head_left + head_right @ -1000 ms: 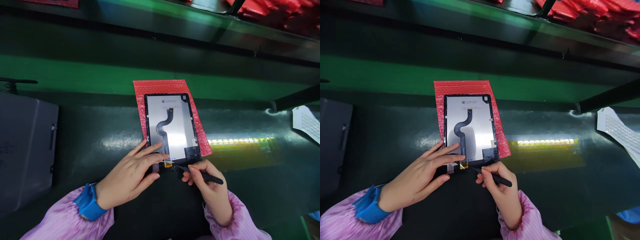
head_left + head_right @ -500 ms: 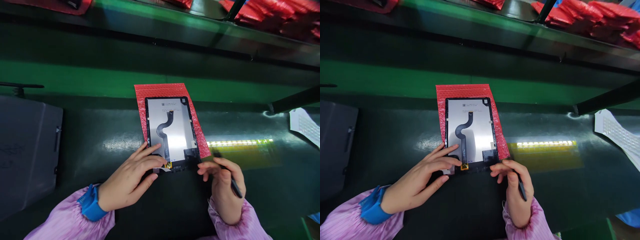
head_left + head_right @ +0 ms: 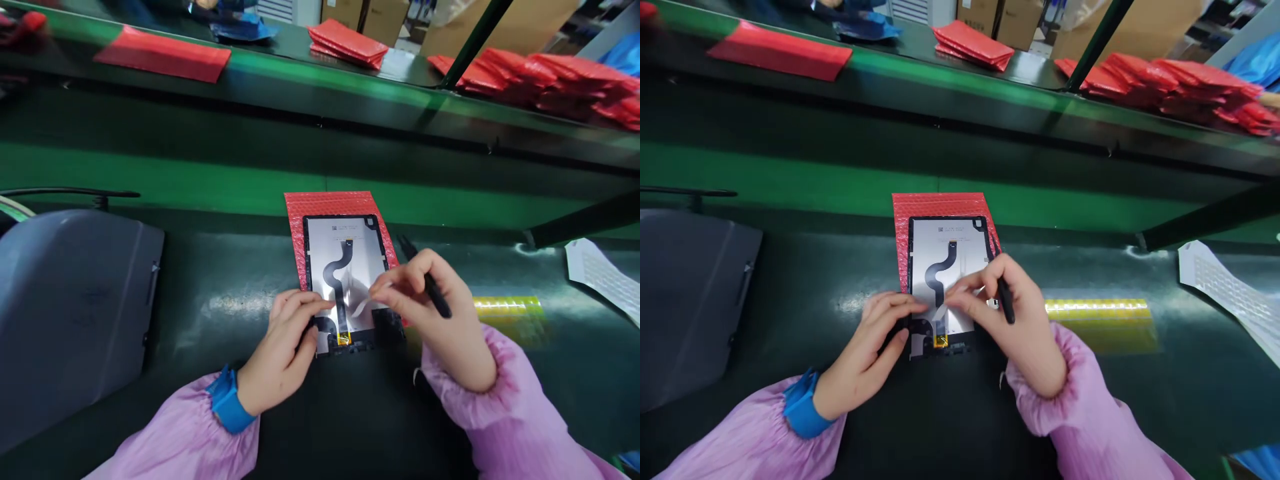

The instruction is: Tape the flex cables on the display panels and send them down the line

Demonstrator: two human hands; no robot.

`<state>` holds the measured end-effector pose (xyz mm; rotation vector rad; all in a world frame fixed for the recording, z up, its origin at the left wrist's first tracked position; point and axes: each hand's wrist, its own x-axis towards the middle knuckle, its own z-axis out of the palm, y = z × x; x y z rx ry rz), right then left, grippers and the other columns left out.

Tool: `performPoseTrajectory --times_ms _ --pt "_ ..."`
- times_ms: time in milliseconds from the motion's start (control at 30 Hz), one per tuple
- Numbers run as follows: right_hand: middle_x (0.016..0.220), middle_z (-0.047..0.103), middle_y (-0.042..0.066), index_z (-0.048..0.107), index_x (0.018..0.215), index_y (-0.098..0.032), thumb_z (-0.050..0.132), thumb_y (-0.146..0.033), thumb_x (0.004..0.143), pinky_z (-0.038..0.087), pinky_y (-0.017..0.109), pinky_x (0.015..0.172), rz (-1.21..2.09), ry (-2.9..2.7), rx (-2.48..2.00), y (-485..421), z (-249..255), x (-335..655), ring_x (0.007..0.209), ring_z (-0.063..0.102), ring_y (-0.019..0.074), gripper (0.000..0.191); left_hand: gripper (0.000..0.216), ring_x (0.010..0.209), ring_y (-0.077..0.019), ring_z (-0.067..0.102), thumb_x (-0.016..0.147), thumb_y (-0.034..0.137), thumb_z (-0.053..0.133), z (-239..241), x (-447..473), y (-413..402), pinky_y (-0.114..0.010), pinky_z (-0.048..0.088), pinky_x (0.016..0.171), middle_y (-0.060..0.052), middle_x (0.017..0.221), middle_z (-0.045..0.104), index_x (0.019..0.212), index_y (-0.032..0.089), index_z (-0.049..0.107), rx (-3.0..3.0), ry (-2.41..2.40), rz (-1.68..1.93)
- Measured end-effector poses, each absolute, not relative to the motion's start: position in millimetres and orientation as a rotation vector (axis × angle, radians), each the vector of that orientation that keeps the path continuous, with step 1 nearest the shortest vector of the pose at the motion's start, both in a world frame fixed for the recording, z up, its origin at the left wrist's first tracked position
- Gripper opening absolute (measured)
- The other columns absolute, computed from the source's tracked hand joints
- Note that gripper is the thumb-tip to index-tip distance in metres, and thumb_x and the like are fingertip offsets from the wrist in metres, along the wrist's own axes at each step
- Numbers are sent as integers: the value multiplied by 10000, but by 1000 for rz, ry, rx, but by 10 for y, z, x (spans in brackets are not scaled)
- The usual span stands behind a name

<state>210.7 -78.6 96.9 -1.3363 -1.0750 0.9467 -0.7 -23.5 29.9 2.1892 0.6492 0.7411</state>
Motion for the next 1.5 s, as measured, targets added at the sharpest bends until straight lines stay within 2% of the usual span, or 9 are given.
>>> performPoseTrajectory --times_ms 167,233,367,667,1100,1267,1367,1500 --pt "803 748 9 375 731 -257 816 -384 805 521 320 677 1125 -1197 -1457 -469 646 2191 762 725 205 465 334 1125 -255 455 955 34 398 225 -49 -53 -474 388 1008 -66 1159 566 1151 235 579 2262 830 798" --pt "807 734 7 373 740 -259 792 -415 813 506 336 702 1142 -1239 -1468 -381 471 2173 782 718 214 453 321 1117 -263 453 955 42 391 208 -57 -23 -493 387 998 -71 1145 560 1131 229 585 2270 870 790" --pt "801 724 3 371 743 -262 764 -378 822 495 362 751 1072 -1299 -1516 -265 272 2154 793 709 221 418 315 1142 -287 431 957 69 391 192 -52 -40 -521 396 985 -83 1175 541 1129 235 597 2296 902 729" --pt "817 733 -4 378 750 -258 755 -348 837 478 342 750 1015 -1309 -1537 -184 240 2162 804 706 210 398 349 1187 -355 396 984 175 420 179 -15 -86 -609 415 983 -122 1269 519 1207 258 676 2448 978 564" --pt "805 731 -9 366 754 -260 734 -302 841 435 324 716 958 -1327 -1530 -146 258 2104 749 669 190 380 362 1191 -383 426 995 213 459 147 20 -117 -541 439 901 -138 1292 569 1255 288 700 2664 968 527" --pt "884 690 -15 387 821 -264 789 -353 784 435 307 699 661 -1310 -1615 58 257 2147 715 599 163 413 370 1210 -391 457 1000 213 466 136 12 -127 -537 458 899 -144 1276 601 1282 292 692 2687 982 533" --pt "882 655 -9 376 844 -268 708 -407 853 440 302 706 426 -1241 -1726 116 381 2353 729 595 166 359 363 1292 -418 460 998 216 470 139 11 -131 -580 461 947 -173 1377 570 1279 271 693 2701 1012 515" --pt "757 614 13 395 848 -269 633 -487 893 378 325 628 212 -1199 -2210 -133 575 2704 670 580 221 327 451 1470 -485 322 994 360 523 134 31 -163 -710 304 1114 -256 1558 435 1391 166 608 2748 1076 494"
